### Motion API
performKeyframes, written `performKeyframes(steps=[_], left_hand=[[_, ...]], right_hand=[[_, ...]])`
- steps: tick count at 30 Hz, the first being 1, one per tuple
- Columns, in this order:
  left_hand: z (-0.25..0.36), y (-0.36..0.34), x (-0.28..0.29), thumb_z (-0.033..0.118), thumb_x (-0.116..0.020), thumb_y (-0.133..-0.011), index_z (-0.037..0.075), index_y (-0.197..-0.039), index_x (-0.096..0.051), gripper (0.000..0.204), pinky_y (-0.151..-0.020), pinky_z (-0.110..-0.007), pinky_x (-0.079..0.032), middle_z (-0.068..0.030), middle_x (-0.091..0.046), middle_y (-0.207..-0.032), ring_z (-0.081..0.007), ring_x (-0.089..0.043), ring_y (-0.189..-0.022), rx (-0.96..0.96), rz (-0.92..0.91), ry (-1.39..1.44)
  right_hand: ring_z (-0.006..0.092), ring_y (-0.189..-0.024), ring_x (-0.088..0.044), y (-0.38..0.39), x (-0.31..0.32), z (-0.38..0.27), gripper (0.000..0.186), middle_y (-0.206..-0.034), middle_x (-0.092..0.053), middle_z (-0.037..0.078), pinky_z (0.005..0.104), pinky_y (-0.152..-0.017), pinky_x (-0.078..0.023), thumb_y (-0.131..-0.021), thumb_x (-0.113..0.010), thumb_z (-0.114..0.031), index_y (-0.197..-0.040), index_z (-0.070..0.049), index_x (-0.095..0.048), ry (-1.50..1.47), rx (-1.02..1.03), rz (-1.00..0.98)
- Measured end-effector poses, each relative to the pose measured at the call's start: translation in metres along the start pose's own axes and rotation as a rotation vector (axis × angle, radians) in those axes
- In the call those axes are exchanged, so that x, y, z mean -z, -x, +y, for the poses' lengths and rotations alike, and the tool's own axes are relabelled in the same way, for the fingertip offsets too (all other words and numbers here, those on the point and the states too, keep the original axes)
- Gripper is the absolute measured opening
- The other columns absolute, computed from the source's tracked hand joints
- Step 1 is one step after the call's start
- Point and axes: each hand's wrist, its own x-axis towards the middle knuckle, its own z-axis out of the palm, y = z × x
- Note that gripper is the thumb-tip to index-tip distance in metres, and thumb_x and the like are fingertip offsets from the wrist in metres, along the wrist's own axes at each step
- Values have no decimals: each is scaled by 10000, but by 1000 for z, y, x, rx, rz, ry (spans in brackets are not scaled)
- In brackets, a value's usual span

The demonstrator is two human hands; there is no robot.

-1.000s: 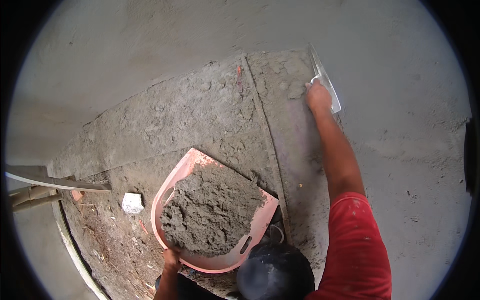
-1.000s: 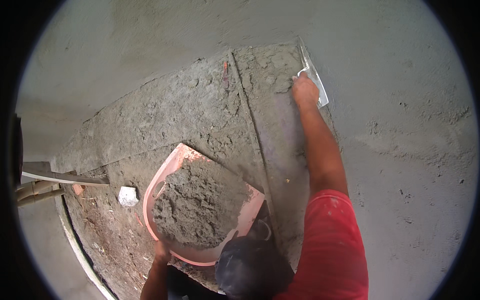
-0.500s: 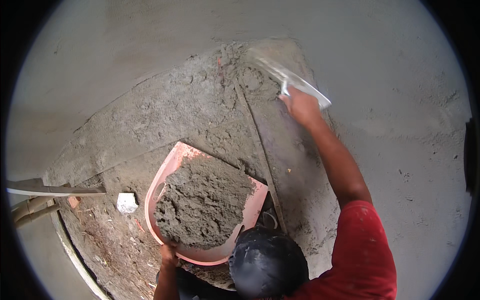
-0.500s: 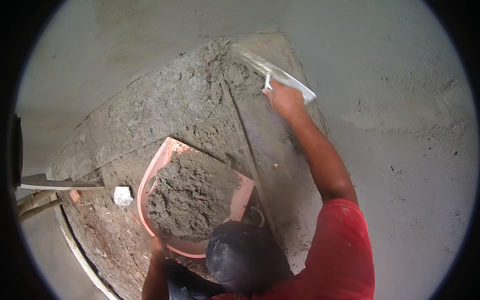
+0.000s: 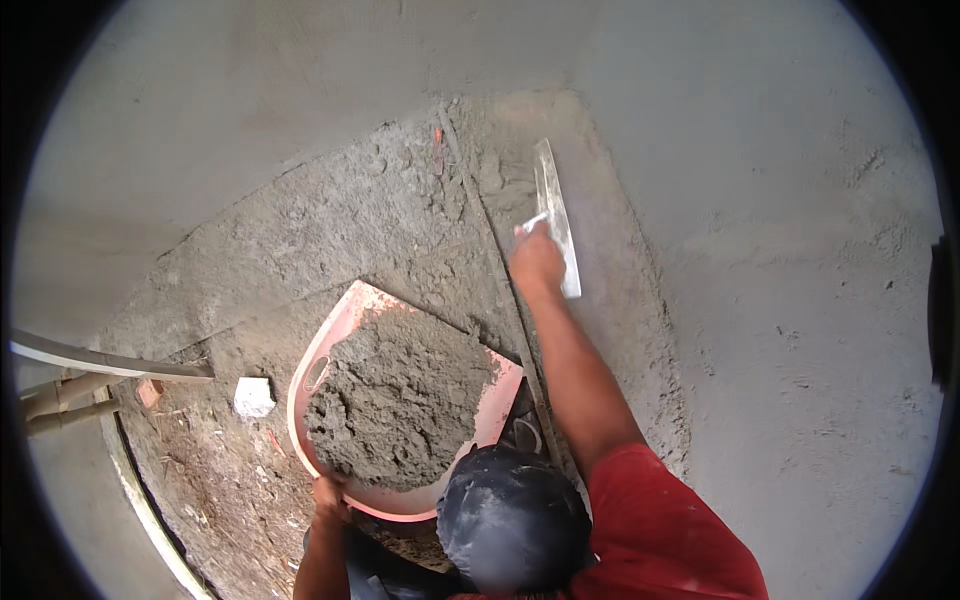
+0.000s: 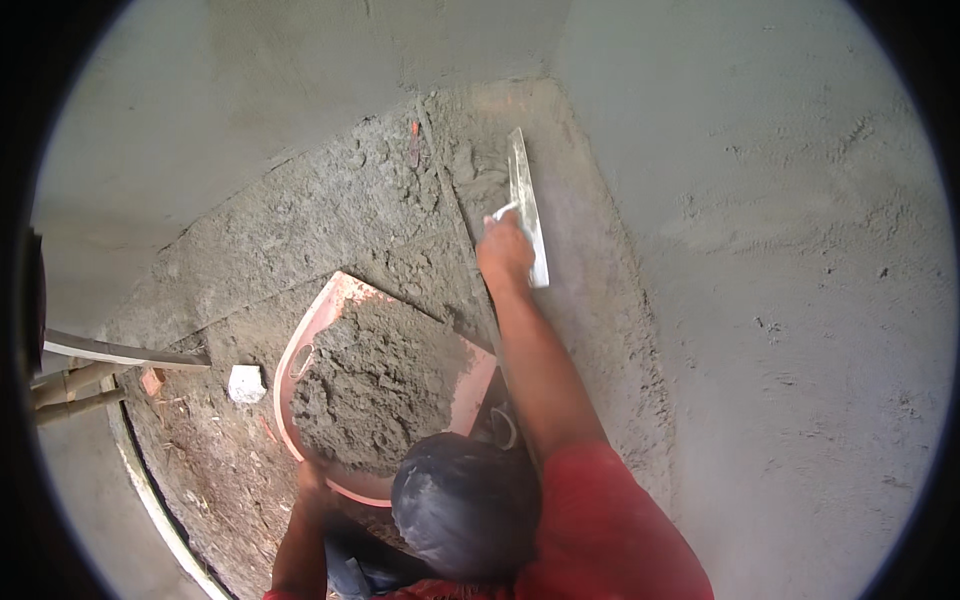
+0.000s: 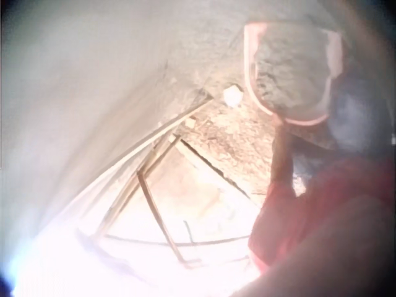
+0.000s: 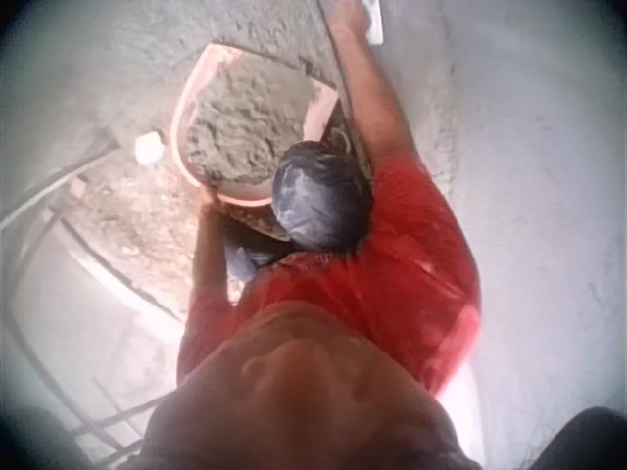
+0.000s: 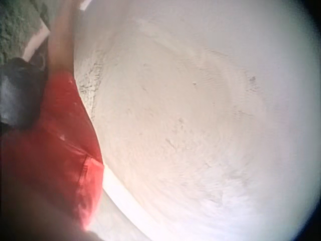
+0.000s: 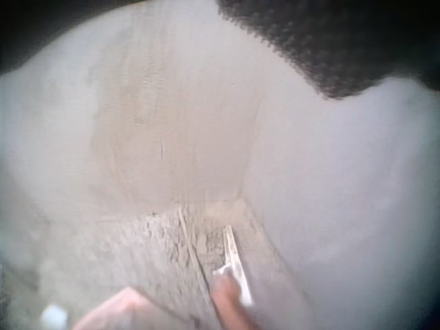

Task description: The person uses a trowel to smooth wet concrete on the floor of a construction site.

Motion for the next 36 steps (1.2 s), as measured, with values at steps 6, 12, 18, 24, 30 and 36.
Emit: performKeyframes(steps=[6, 12, 18, 24, 30, 36], left_hand=[[13, 7, 0, 43, -554, -778, 16, -828, -564, 58, -566, -434, -514, -119, -536, -748, -295, -570, -643, 89, -11, 178], [13, 16, 2, 15, -570, -768, 3, -804, -582, 40, -599, -463, -524, -118, -537, -745, -302, -583, -654, 58, 40, 222], [29, 30, -20, 84, -596, -770, 12, -814, -602, 84, -565, -444, -496, -123, -552, -748, -291, -574, -642, 34, 26, 71], [20, 11, -22, 97, -608, -773, 50, -823, -612, 69, -503, -419, -457, -73, -540, -685, -246, -549, -572, 122, 50, 63], [-11, -18, 6, 62, -606, -765, 45, -786, -600, 28, -418, -377, -423, -67, -523, -632, -230, -532, -497, -426, -131, -293], [-23, -14, 14, 44, -570, -790, 30, -778, -580, 21, -434, -395, -448, -79, -522, -633, -245, -545, -511, -352, -103, -109]], right_hand=[[375, -853, -678, 49, 72, 89, 471, -938, -691, 236, 424, -760, -515, -940, -627, -395, -1181, 7, -585, -472, -63, 101], [281, -876, -684, 168, 129, 180, 488, -945, -701, 184, 391, -817, -523, -934, -572, -467, -1212, -73, -644, -28, -243, -498], [438, -1225, -525, 42, 17, 88, 734, -1265, -576, 309, 457, -1049, -409, -909, -532, -598, -1260, 45, -587, -166, 50, -227], [400, -1090, -614, -142, -26, -23, 653, -1099, -653, 299, 480, -947, -464, -907, -556, -572, -1089, 47, -661, -319, 191, -130], [411, -829, -640, -139, -27, -33, 576, -875, -685, 236, 472, -775, -506, -880, -626, -520, -1008, 41, -658, -533, 74, -243], [390, -837, -669, -30, 10, -24, 598, -872, -681, 254, 469, -752, -519, -887, -609, -519, -1156, 13, -650, -157, 500, -75]])
